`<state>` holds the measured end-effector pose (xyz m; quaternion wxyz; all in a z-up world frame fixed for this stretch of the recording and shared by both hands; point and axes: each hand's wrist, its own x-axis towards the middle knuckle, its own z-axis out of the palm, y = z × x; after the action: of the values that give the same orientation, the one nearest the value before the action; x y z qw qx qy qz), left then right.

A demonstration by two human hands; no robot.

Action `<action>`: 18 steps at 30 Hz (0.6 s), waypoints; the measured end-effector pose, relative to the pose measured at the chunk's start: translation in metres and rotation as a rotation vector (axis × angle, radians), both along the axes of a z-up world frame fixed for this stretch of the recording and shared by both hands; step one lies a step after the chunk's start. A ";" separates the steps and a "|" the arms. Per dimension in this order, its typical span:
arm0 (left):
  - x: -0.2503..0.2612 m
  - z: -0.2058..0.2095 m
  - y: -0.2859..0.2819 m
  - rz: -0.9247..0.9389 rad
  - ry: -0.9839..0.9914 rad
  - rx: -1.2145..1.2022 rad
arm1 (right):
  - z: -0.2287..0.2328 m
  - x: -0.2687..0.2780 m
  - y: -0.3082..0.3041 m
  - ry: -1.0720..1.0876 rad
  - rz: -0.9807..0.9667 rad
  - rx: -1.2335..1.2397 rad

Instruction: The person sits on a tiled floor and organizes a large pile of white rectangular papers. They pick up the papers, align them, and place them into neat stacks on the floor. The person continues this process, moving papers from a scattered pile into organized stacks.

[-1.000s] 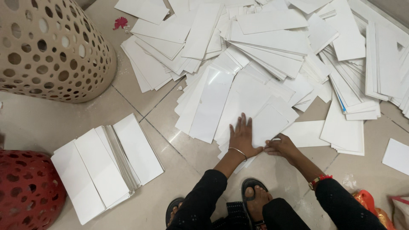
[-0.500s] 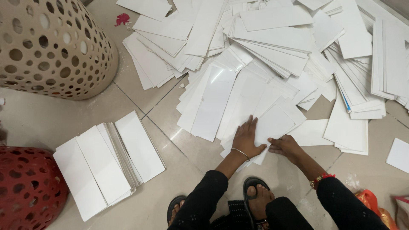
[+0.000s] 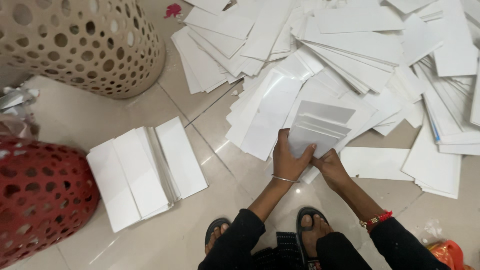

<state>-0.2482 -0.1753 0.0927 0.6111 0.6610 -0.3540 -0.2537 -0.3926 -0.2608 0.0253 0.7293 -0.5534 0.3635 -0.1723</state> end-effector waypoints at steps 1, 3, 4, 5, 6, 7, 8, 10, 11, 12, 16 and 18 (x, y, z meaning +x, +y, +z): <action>0.004 0.009 0.011 0.026 -0.040 -0.057 | 0.004 0.012 0.006 -0.018 -0.002 -0.023; 0.013 0.020 0.039 0.028 -0.032 -0.127 | 0.013 0.034 0.019 -0.041 0.033 -0.037; 0.018 0.021 0.053 0.028 -0.027 -0.161 | 0.017 0.043 0.026 -0.045 0.070 -0.029; 0.022 0.020 0.064 0.054 -0.036 -0.148 | 0.022 0.050 0.034 -0.046 0.107 -0.021; 0.028 0.017 0.074 0.080 -0.045 -0.134 | 0.026 0.059 0.042 -0.098 0.159 -0.084; 0.034 0.014 0.086 0.109 -0.052 -0.123 | 0.029 0.071 0.051 -0.150 0.212 -0.148; 0.040 0.011 0.098 0.142 -0.094 -0.135 | 0.033 0.080 0.059 -0.203 0.265 -0.212; 0.051 0.010 0.117 0.197 -0.184 -0.162 | 0.039 0.101 0.073 -0.193 0.321 -0.206; 0.053 0.011 0.123 0.239 -0.168 -0.170 | 0.042 0.109 0.078 -0.185 0.344 -0.205; 0.054 0.012 0.127 0.281 -0.151 -0.177 | 0.045 0.117 0.083 -0.178 0.342 -0.158; 0.062 0.017 0.132 0.340 -0.145 -0.225 | 0.058 0.133 0.090 -0.075 0.360 -0.206; 0.060 0.020 0.130 0.361 -0.232 -0.192 | 0.056 0.139 0.090 -0.044 0.382 -0.325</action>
<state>-0.1887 -0.0452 0.1124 0.6620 0.6770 -0.3204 -0.0278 -0.2539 -0.1709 0.0812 0.6578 -0.7182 0.2037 -0.0996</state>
